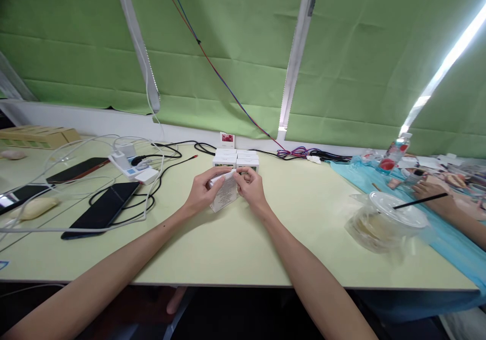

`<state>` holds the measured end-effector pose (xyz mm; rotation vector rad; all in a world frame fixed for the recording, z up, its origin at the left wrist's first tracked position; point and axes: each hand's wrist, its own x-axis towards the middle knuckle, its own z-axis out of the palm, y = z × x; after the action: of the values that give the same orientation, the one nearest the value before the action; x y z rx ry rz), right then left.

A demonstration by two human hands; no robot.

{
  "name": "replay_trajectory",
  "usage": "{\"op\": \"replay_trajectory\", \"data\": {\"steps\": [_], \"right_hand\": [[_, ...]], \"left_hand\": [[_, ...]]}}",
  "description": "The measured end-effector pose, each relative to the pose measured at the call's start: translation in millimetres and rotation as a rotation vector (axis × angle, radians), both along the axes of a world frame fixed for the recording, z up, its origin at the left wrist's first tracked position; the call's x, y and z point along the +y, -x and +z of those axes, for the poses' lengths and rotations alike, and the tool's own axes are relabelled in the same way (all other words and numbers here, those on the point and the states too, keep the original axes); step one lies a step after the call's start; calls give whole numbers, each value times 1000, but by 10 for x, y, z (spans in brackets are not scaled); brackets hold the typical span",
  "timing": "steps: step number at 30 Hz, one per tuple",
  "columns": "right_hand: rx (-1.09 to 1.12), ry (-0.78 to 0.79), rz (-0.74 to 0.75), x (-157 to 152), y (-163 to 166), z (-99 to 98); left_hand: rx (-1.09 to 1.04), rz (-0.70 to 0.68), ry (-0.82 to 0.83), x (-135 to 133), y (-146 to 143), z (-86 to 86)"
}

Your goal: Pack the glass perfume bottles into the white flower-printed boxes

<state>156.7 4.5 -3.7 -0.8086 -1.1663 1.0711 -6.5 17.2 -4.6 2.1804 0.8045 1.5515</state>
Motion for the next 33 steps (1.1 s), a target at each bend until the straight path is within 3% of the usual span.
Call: {"op": "replay_trajectory", "data": {"steps": [20,33], "right_hand": [[-13,-24,-2,12,-22,-19],[10,-74,-101,28,-10,-43]], "left_hand": [[-15,-20,8,12,20,-7],[2,-28,-48,4,11,0]]}}
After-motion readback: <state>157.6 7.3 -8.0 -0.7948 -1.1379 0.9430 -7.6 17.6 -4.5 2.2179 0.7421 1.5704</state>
